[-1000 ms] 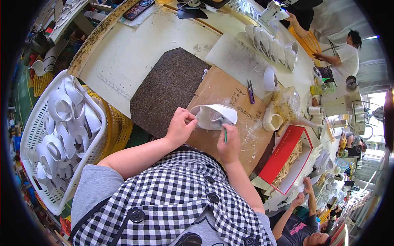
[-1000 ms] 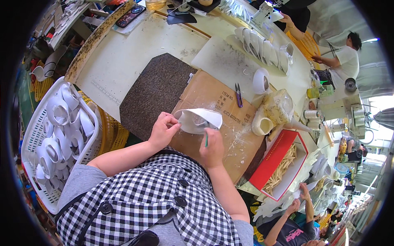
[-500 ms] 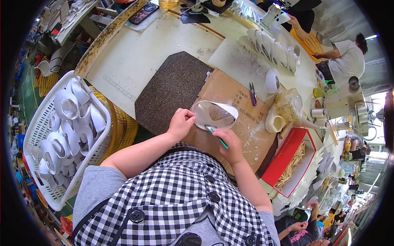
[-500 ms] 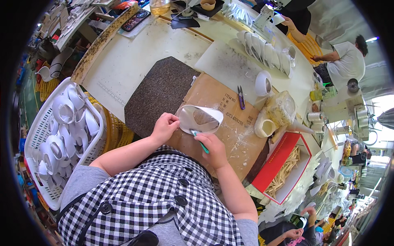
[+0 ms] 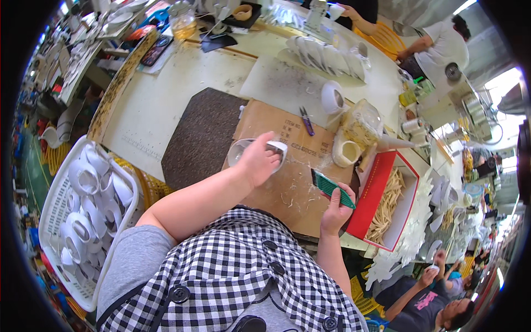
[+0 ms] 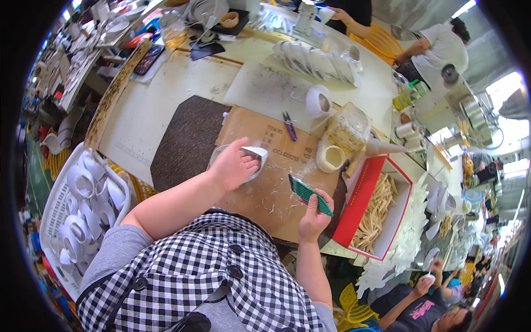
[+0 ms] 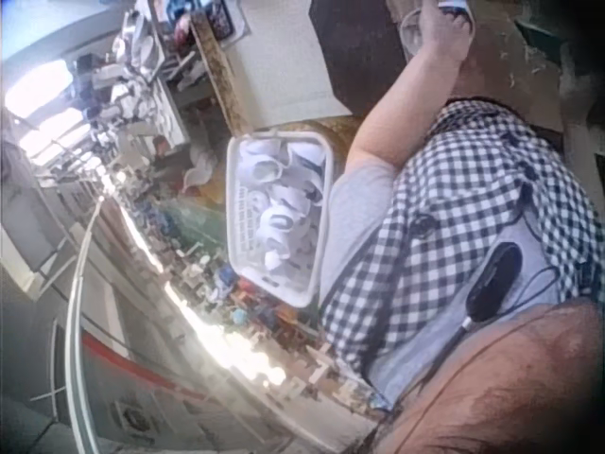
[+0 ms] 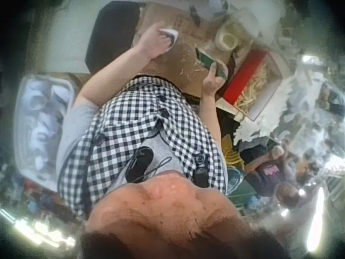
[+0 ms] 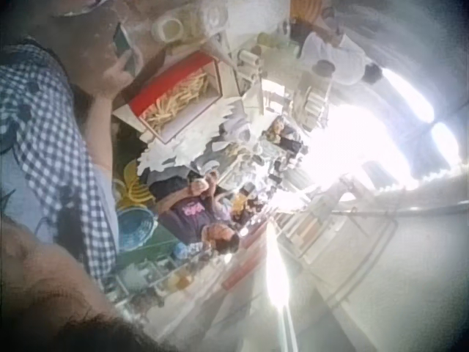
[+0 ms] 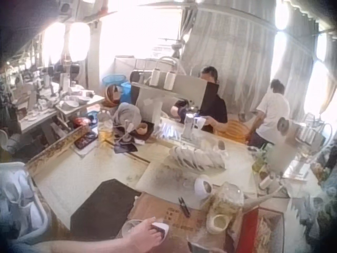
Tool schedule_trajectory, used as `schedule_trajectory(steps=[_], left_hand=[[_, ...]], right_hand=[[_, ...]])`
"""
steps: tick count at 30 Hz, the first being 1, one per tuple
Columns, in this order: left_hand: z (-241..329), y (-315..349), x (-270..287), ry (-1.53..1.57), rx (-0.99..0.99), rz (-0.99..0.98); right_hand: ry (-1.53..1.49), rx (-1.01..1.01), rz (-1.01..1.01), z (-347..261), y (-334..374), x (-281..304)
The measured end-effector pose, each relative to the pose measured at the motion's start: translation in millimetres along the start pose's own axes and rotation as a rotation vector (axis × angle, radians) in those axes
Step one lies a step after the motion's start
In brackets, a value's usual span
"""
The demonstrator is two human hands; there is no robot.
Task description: Applying glue to shoe upper components using a brush in a manufacturing setting.
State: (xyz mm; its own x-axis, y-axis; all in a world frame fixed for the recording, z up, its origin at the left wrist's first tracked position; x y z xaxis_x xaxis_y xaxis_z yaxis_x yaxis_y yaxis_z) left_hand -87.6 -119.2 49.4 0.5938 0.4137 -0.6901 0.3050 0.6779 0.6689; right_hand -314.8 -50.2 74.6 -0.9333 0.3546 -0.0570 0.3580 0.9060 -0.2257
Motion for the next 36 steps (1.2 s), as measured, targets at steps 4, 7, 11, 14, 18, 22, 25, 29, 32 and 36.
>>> schedule_trajectory(steps=[4, 7, 11, 14, 18, 22, 25, 29, 32, 36], left_hand=[[9.6, 2.4, -2.8, 0.1, -0.009, 0.103], [28.0, 21.8, -1.4, 0.018, -0.119, 0.065], [59.4, 53.1, -16.1, -0.314, -0.352, -0.02], [51.8, 37.5, 16.8, -0.616, -0.263, 0.036], [21.5, 19.9, 65.3, -0.632, -0.219, 0.074], [18.0, 43.9, 48.6, -0.586, -0.336, 0.06], [18.9, 42.3, 55.2, -0.622, -0.309, 0.049], [15.7, 31.5, 76.3, -0.601, -0.254, 0.04], [15.8, 38.5, 64.2, -0.551, -0.195, 0.077], [16.8, 34.9, 61.8, -0.528, -0.183, 0.094]], right_hand=[[0.033, 0.054, 0.042, 5.7, -4.4, 22.4], [0.106, 0.102, 0.178, 0.6, -26.2, 36.8], [0.162, 0.136, 0.164, 19.0, -69.6, 50.8], [0.221, 0.108, 0.135, 29.8, -100.7, 41.3], [0.55, 0.118, 0.008, 57.3, -127.6, 41.6], [0.306, -0.035, 0.155, 49.2, -125.6, 56.4], [0.108, -0.287, 0.136, 55.8, -112.5, 59.2], [-0.076, -0.352, -0.041, 23.1, -84.3, -21.8], [-0.241, -0.413, -0.246, 14.6, -61.0, -94.2], [0.031, -0.047, -0.413, 17.4, -54.8, -149.3]])
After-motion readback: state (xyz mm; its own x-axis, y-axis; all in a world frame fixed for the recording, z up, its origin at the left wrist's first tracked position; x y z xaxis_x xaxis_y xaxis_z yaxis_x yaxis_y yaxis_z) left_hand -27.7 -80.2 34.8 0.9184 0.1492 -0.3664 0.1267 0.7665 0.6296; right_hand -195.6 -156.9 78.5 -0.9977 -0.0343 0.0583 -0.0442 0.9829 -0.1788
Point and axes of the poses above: each hand's wrist, its own y-axis away from the middle knuckle, its own x-axis out of the back of the hand, z = x × y, the point moved 5 cm from there along -y, towards the middle knuckle, and after that the axes turned 5 degrees about x, right-handed, at the moved point
